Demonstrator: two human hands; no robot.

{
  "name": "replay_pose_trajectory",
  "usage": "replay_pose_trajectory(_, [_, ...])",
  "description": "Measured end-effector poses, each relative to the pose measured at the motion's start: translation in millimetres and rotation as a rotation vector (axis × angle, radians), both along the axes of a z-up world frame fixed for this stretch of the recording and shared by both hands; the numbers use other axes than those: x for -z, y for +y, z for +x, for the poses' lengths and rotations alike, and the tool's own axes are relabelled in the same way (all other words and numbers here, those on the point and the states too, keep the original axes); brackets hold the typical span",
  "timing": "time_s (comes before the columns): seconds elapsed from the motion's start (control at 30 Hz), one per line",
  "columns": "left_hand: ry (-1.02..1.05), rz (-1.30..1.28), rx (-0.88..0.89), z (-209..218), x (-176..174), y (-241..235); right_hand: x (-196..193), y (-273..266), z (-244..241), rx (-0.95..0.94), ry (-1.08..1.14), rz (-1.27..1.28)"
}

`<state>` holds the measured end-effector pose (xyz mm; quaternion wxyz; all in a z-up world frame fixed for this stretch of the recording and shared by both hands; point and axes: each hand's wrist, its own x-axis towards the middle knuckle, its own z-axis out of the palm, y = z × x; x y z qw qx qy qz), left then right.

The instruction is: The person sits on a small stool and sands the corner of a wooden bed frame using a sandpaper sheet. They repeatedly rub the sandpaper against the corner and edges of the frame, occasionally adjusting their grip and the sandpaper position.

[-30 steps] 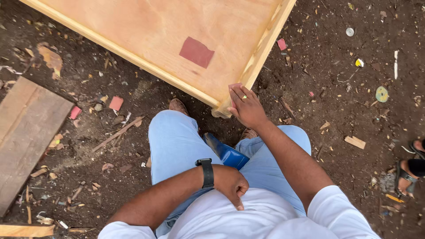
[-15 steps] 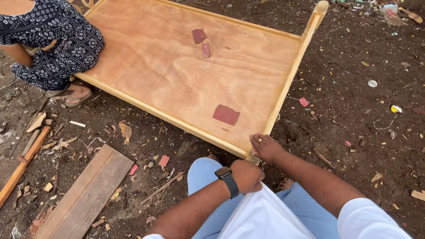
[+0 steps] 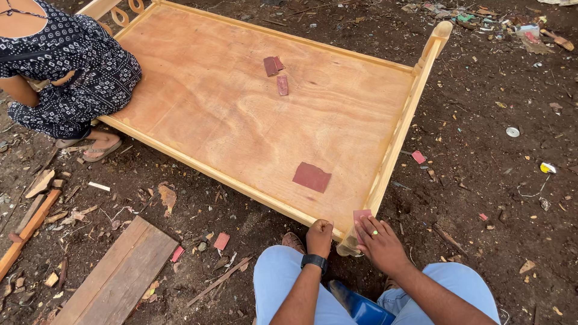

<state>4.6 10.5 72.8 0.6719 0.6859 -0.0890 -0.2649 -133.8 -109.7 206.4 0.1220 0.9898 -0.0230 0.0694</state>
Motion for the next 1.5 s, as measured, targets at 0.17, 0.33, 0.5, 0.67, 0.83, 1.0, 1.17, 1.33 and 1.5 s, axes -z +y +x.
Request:
replay_pose_trajectory(0.17, [0.215, -0.096, -0.057, 11, 59, -5, -21, 2, 29, 0.009, 0.179, -0.022])
replay_pose_trajectory(0.33, [0.530, -0.187, -0.104, 17, 88, -2, -28, 1, 51, 0.092, 0.285, 0.041])
replay_pose_trajectory(0.5, [0.617, -0.236, -0.156, 23, 89, -3, -15, 9, 56, 0.315, 0.354, -0.019])
replay_pose_trajectory(0.67, [0.655, -0.269, -0.147, 11, 87, -11, 3, 12, 45, 0.207, 0.316, -0.271])
replay_pose_trajectory(0.83, [0.631, -0.308, -0.112, 14, 81, -16, -3, 1, 50, 0.029, 0.468, -0.338])
replay_pose_trajectory(1.0, [0.639, -0.311, -0.131, 17, 71, -4, -32, 3, 66, 0.155, 0.712, -0.072])
replay_pose_trajectory(1.17, [0.621, -0.313, -0.125, 12, 72, -1, -50, 4, 57, 0.229, 0.572, 0.035])
replay_pose_trajectory(1.33, [0.601, -0.380, -0.130, 9, 74, 0, -51, 1, 56, 0.350, 0.511, 0.271])
replay_pose_trajectory(1.5, [0.613, -0.368, -0.109, 11, 65, 0, -35, 24, 56, 0.463, 0.220, 0.196])
